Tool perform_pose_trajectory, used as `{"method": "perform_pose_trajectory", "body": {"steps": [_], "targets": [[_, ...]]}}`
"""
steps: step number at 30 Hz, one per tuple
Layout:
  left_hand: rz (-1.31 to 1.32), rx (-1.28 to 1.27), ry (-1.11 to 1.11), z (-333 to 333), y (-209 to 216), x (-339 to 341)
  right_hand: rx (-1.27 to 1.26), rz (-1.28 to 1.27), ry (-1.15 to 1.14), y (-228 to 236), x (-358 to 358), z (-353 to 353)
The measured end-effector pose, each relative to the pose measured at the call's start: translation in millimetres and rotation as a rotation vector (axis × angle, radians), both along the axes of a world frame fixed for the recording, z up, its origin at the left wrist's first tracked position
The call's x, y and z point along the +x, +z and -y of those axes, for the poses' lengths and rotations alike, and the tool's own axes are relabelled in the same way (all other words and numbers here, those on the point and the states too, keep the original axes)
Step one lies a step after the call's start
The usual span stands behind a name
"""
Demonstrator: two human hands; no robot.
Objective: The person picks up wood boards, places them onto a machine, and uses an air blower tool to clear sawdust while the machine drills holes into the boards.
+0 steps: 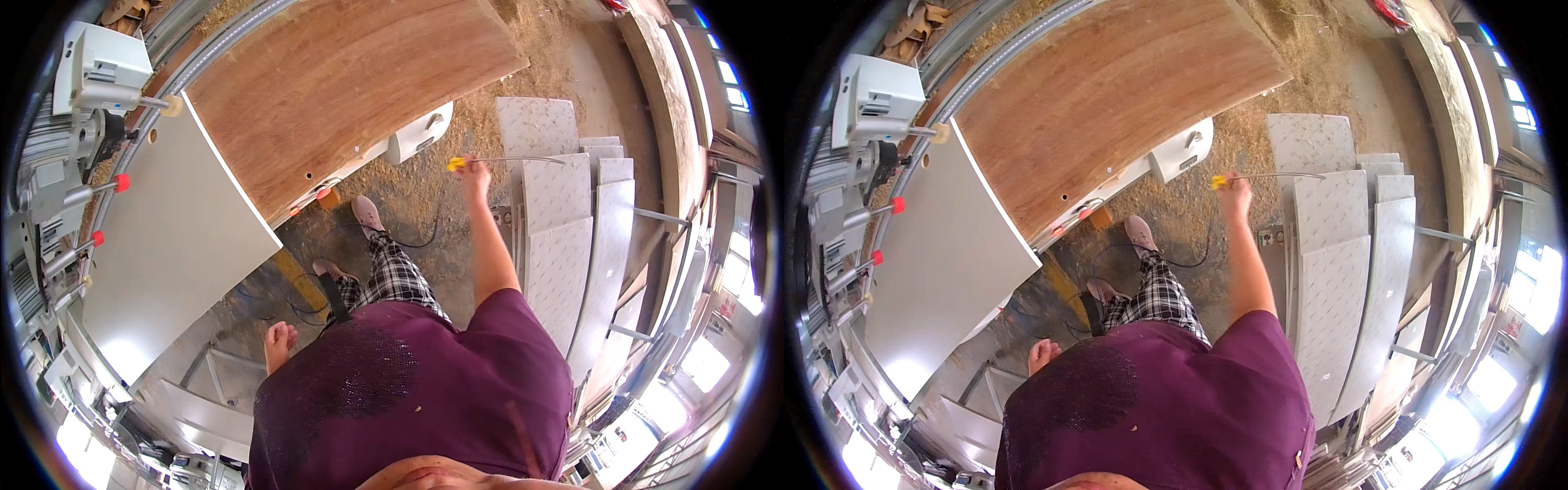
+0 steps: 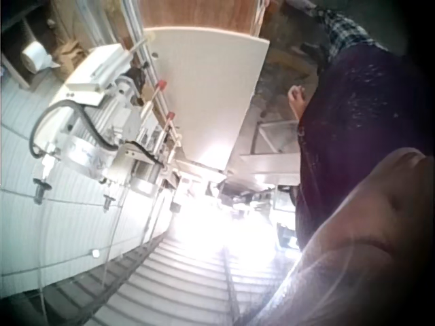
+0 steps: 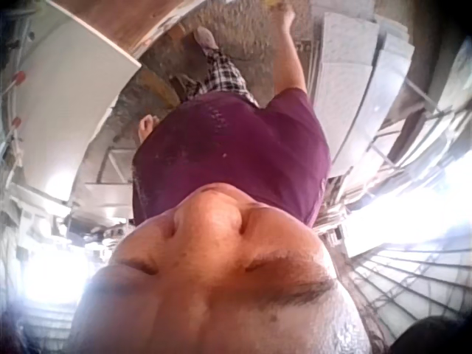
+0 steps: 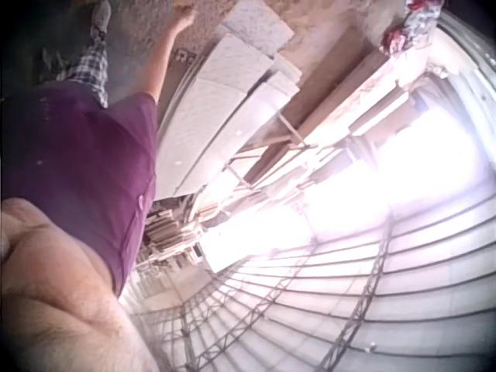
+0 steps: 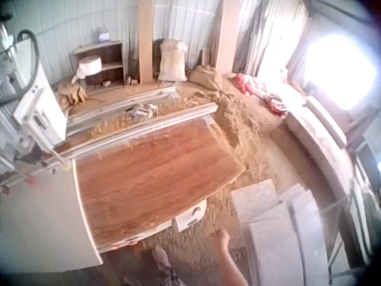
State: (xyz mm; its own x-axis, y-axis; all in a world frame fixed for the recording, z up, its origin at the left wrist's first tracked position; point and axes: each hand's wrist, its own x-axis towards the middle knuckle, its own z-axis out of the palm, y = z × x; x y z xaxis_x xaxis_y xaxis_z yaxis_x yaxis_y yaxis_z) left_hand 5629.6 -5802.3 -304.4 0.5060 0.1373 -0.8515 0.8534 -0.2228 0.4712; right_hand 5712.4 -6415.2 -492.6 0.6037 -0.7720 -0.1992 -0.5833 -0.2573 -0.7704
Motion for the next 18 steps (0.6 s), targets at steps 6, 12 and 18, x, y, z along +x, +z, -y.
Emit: {"method": "perform_pose_trajectory", "body": {"steps": [6, 12, 18], "targets": [[0.001, 0.009, 0.0, 44, 24, -5, 0.56, 0.012, -0.192, -44, 53, -53], [-0.052, -0.084, 0.298, 13, 3, -5, 0.495, -0.117, -0.311, -69, 78, -48], [0.307, -0.346, 0.934, -9, 1, 49, 0.59, 0.174, -0.308, -88, 63, -39]]}}
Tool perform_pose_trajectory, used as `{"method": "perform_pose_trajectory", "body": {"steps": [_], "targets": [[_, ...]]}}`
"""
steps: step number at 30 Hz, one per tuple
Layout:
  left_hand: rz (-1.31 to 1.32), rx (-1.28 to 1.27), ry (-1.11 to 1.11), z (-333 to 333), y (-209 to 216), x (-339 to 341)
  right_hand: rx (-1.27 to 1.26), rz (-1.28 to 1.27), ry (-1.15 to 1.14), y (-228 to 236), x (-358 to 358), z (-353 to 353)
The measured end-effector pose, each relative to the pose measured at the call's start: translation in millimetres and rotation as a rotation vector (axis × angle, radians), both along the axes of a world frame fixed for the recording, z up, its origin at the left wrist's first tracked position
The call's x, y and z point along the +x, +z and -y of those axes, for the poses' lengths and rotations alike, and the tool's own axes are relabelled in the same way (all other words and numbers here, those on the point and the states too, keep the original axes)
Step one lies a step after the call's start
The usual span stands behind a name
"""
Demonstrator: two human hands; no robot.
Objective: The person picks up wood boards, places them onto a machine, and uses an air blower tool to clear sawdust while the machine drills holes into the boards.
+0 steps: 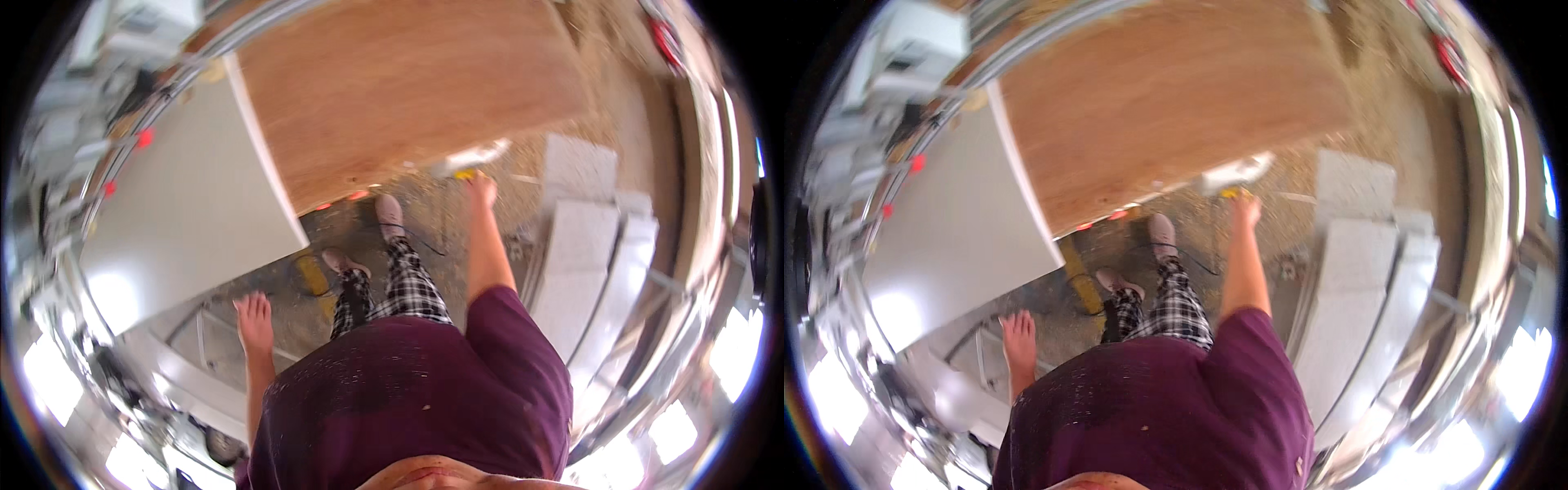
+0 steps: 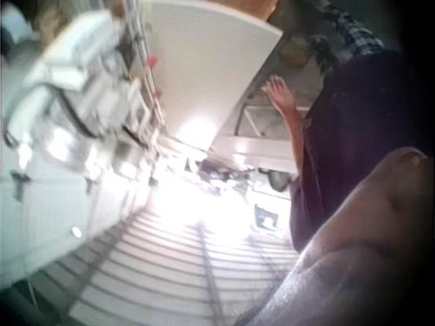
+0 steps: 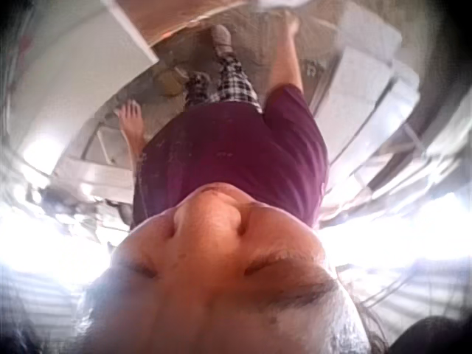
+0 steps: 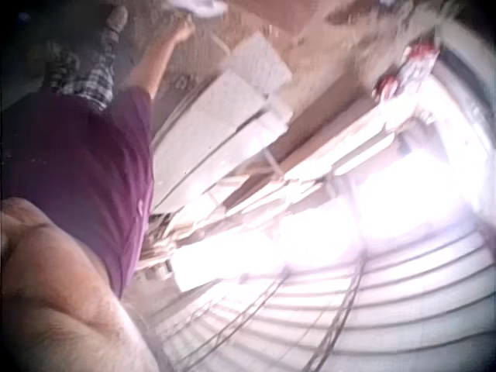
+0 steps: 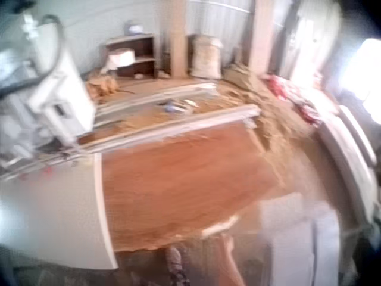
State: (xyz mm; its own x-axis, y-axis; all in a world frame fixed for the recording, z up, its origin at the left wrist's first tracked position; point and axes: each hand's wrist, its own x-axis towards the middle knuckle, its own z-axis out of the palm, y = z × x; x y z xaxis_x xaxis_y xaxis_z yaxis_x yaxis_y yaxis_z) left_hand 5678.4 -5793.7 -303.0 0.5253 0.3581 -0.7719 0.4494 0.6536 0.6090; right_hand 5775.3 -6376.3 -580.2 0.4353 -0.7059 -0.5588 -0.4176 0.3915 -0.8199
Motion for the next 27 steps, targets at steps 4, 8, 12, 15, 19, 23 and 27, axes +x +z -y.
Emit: {"method": "perform_pose_trajectory", "body": {"steps": [4, 8, 12, 15, 19, 23, 27], "targets": [[0.31, -0.11, 0.256, -58, -15, 67, 0.548, 0.006, 0.299, 30, -36, -58], [0.243, 0.063, 0.455, -104, -56, 69, 0.959, 0.097, 0.813, 226, 29, -211], [0.224, 0.072, 0.523, -91, -54, 90, 0.891, 0.201, 1.172, 271, 51, -316], [0.22, 0.065, 0.496, -56, -35, 90, 0.72, 0.152, 1.003, 271, 45, -331], [0.315, -0.049, 0.382, 15, -29, 63, 0.663, 0.077, 0.929, 273, 28, -270], [0.29, -0.442, 0.307, 63, 3, 22, 0.428, -0.062, 0.854, 277, -7, -156], [0.433, -0.376, 0.472, -25, -7, -26, 0.156, -0.039, 0.767, 280, -52, -39]]}}
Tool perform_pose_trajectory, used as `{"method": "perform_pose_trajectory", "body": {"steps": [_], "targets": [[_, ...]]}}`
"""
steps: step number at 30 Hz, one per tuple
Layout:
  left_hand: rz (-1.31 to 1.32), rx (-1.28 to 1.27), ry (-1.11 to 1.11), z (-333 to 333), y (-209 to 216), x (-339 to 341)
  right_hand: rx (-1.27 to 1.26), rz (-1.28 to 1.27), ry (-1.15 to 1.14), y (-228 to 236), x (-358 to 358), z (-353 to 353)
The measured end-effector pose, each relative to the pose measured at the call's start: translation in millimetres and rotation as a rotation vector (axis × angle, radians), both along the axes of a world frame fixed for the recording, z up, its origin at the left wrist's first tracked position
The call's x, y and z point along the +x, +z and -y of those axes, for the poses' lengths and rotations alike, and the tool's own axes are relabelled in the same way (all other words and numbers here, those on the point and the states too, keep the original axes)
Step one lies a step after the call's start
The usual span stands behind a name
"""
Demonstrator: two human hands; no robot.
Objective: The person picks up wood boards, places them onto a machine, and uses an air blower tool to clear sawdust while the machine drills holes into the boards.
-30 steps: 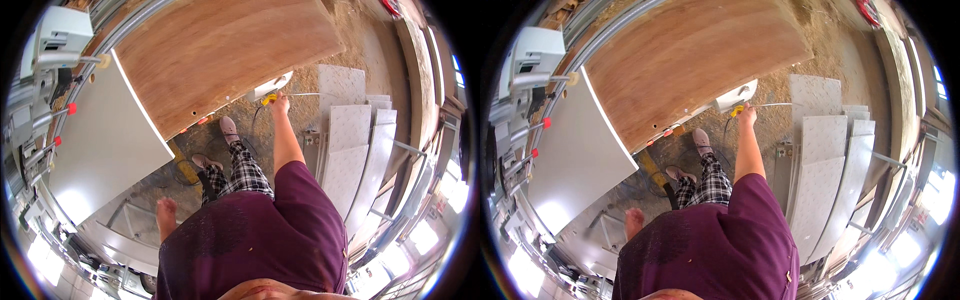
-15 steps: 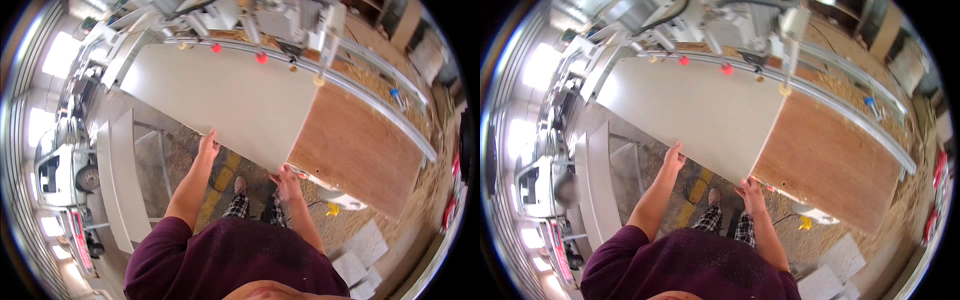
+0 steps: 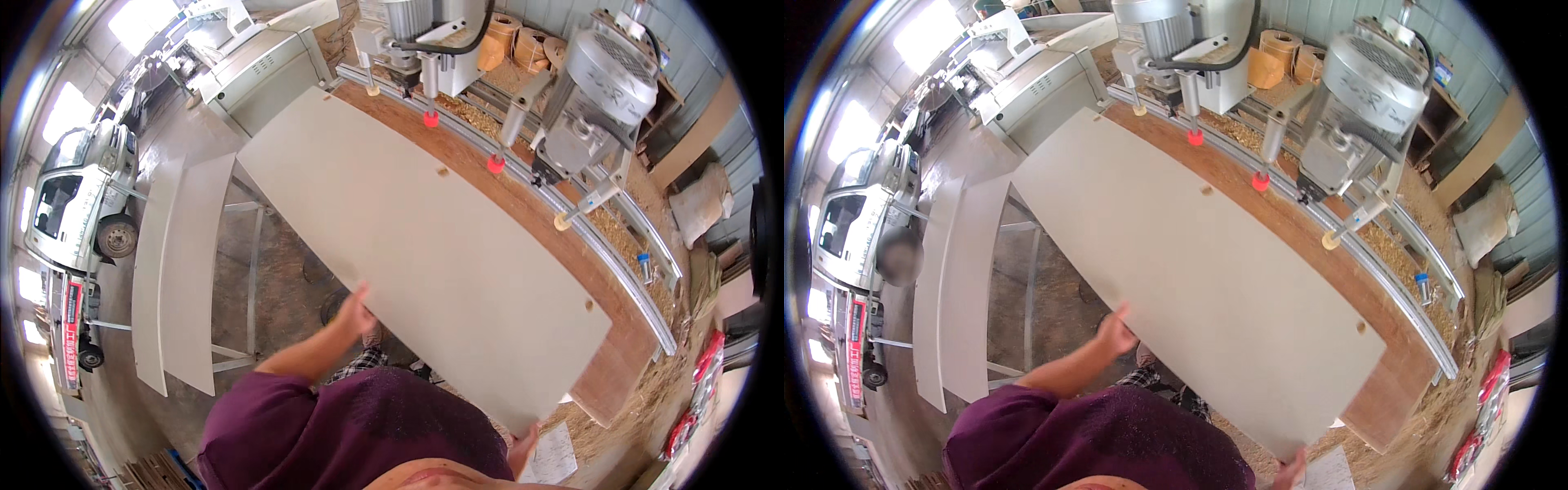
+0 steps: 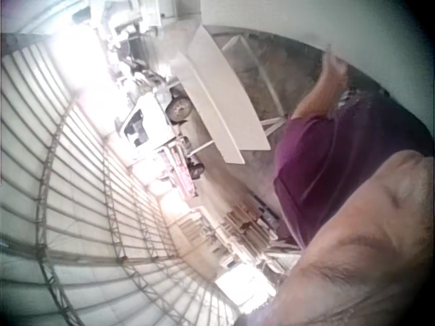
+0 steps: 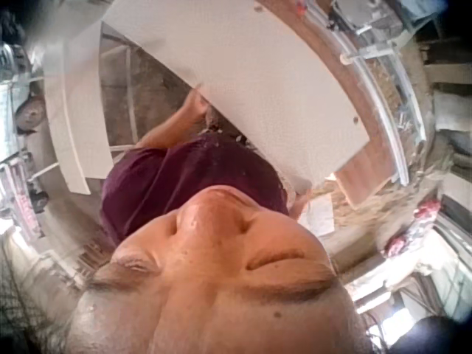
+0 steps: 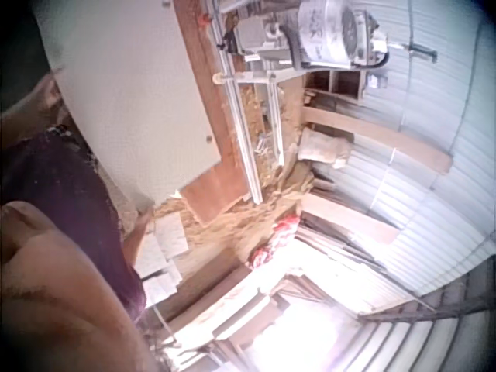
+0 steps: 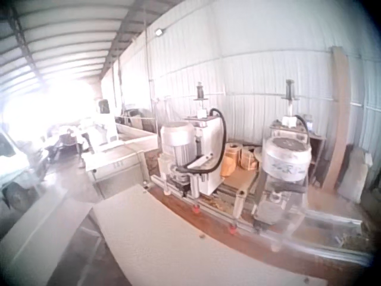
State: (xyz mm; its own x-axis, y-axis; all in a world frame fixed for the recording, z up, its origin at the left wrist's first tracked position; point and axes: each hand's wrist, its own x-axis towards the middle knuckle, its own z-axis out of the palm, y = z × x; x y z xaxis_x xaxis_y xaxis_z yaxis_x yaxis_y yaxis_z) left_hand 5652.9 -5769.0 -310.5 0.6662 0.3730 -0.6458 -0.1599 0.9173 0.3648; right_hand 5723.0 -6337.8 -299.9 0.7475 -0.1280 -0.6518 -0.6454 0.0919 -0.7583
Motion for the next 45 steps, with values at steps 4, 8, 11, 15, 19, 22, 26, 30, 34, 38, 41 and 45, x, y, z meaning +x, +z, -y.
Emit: {"method": "perform_pose_trajectory", "body": {"steps": [4, 8, 11, 15, 19, 22, 26, 30, 34, 38, 41, 45], "targets": [[-0.04, 0.026, -0.004, -80, 22, -30, -1.495, -0.335, 0.27, -6, 3, 87], [-0.1, 0.033, 0.007, -73, -20, -49, -1.644, 0.113, 0.331, -4, 100, 66], [-0.126, -0.01, 0.051, -60, -42, -52, -1.42, 0.66, 0.414, 20, 190, -59], [-0.142, -0.035, 0.111, -60, -44, -27, -1.491, 0.762, 0.76, 35, 282, -161], [-0.145, 0.042, 0.203, -60, -90, -50, -1.184, 0.468, 0.978, 13, 320, -204], [-0.363, 0.038, 0.275, -60, -68, -56, -1.191, 0.788, 0.953, 1, 306, -203], [-0.441, 0.022, 0.363, -48, -46, -100, -1.374, 0.372, 1.146, 9, 311, -231], [-0.292, -0.03, 0.504, -25, -57, -172, -1.211, 0.838, 1.07, 16, 280, -288], [-0.249, -0.142, 0.661, -9, -48, -256, -1.323, 0.759, 1.28, 56, 236, -392], [-0.332, -0.19, 0.919, 0, -49, -358, -1.2, 1.084, 1.429, 87, 141, -519], [-0.464, -0.26, 1.036, -11, -36, -431, -1.082, 1.308, 1.498, 89, 70, -602], [-0.507, -0.446, 1.192, -13, -9, -529, -1.102, 1.383, 1.768, 117, -64, -735]]}}
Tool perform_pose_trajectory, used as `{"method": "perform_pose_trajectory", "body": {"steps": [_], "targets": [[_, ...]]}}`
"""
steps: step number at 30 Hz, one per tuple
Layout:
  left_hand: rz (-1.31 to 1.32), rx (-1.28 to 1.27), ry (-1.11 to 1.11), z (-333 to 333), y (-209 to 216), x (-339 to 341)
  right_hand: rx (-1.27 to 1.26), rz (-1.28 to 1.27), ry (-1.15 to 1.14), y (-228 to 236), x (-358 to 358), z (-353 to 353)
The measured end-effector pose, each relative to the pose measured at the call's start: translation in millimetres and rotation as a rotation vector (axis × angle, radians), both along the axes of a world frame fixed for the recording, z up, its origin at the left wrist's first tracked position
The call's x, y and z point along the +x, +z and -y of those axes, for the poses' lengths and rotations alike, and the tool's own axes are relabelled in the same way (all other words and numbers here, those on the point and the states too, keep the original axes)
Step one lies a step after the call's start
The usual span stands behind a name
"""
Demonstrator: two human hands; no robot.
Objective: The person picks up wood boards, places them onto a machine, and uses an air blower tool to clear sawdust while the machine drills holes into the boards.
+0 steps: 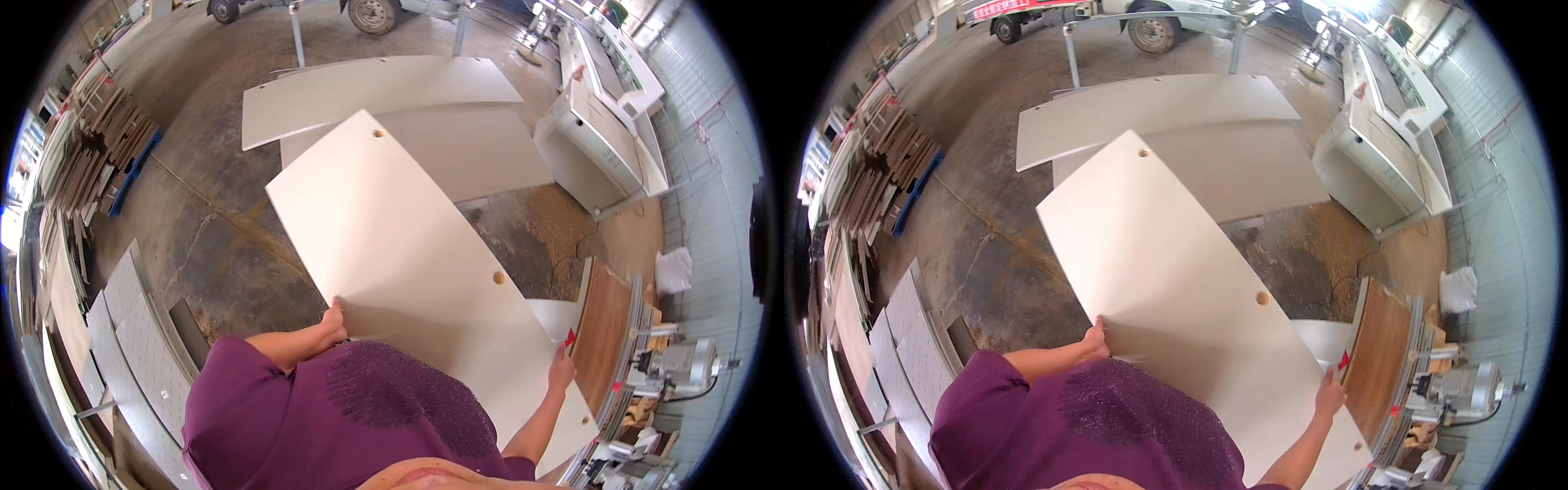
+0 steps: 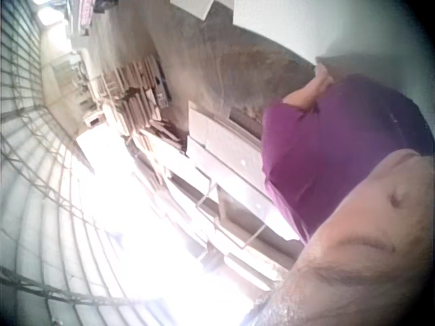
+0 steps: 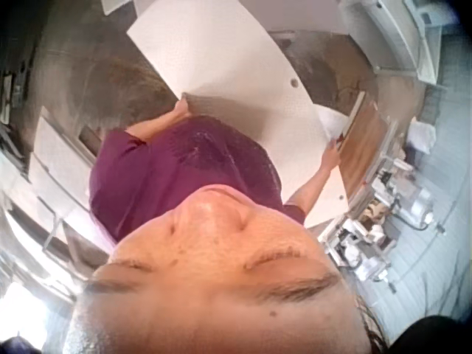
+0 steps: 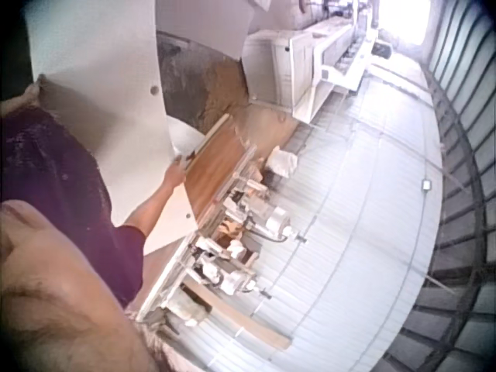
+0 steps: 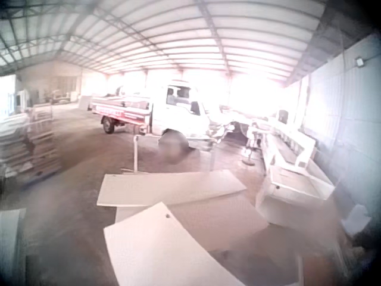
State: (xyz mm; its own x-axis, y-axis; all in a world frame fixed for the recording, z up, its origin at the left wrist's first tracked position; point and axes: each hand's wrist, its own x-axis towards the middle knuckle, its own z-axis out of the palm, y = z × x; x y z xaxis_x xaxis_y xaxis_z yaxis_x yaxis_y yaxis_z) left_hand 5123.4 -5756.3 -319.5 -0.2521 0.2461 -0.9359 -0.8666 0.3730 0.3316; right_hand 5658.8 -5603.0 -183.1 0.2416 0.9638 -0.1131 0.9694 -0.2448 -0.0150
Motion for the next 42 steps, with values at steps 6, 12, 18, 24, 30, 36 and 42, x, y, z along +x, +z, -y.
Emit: {"method": "perform_pose_trajectory", "body": {"steps": [6, 12, 18, 24, 30, 36, 42], "targets": [[0.115, -0.02, 0.375, -16, 38, -74, -0.001, 0.017, 0.274, 25, -177, -168], [0.109, -0.09, 0.552, -42, -33, -98, -0.013, 0.165, 0.542, 24, -303, -311], [0.158, -0.173, 0.604, -127, -59, -73, 0.009, 0.233, 0.689, 18, -386, -467], [0.173, 0.071, 0.585, -197, -107, -37, -0.069, 0.216, 0.822, 33, -468, -606], [0.3, 0.149, 0.236, -275, -65, -30, -0.034, 0.24, 0.908, -47, -481, -676], [-0.287, 0.309, -0.435, -169, -164, -72, -0.564, 0.06, 0.831, -178, -439, -569], [-0.11, -0.068, 0.042, -129, -133, -137, -0.436, 0.11, 0.864, -197, -415, -466]]}}
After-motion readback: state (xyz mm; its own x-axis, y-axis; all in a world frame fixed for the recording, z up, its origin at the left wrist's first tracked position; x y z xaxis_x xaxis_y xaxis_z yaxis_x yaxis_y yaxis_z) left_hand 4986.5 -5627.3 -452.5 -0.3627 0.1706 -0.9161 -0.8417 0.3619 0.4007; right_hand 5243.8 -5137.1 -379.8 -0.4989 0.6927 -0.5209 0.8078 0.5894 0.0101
